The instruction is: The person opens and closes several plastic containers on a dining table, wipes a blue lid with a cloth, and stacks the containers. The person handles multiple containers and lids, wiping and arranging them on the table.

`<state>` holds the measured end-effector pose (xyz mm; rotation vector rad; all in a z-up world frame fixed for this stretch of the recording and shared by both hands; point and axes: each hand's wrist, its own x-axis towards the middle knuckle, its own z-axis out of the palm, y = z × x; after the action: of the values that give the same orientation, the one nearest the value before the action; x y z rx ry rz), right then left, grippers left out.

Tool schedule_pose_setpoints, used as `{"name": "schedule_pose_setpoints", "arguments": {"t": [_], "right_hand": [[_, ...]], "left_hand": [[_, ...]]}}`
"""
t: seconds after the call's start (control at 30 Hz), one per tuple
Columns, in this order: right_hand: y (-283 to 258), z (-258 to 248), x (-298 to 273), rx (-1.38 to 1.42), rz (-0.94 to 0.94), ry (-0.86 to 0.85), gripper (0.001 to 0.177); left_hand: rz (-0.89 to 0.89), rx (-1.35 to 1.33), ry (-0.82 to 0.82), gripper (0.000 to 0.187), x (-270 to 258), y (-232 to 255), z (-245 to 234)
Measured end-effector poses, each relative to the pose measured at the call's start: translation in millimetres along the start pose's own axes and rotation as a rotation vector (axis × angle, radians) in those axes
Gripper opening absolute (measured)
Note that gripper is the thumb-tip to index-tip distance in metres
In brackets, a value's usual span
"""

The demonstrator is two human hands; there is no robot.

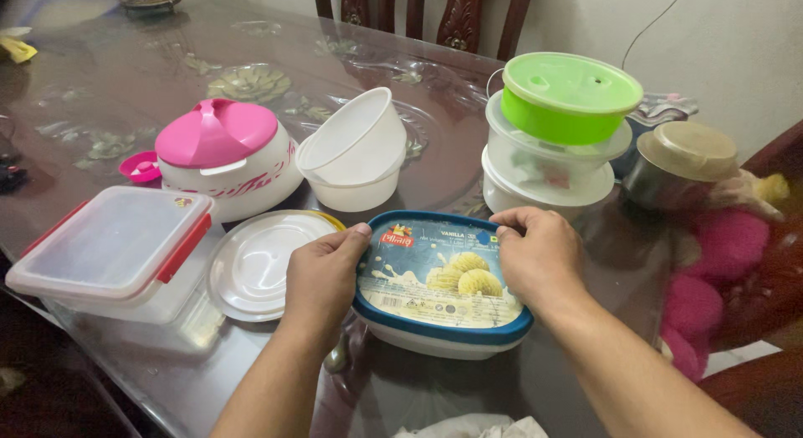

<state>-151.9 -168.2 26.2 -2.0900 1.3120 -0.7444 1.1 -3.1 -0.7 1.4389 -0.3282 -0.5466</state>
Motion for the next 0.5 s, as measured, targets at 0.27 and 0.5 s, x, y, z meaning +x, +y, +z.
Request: {"name": "schedule_pose_setpoints", "arguments": {"t": [0.27,0.5], "right_hand": [[9,-12,7,0.302,0.065,-0.064,0.017],[17,-39,5,0.59,0.037,0.076,0.018]], "left_hand": [[-0.097,0.097,0.094,0.047,1,3,-9],[-0.247,0.208,-0.096,0.052,-8,13,-19]]}}
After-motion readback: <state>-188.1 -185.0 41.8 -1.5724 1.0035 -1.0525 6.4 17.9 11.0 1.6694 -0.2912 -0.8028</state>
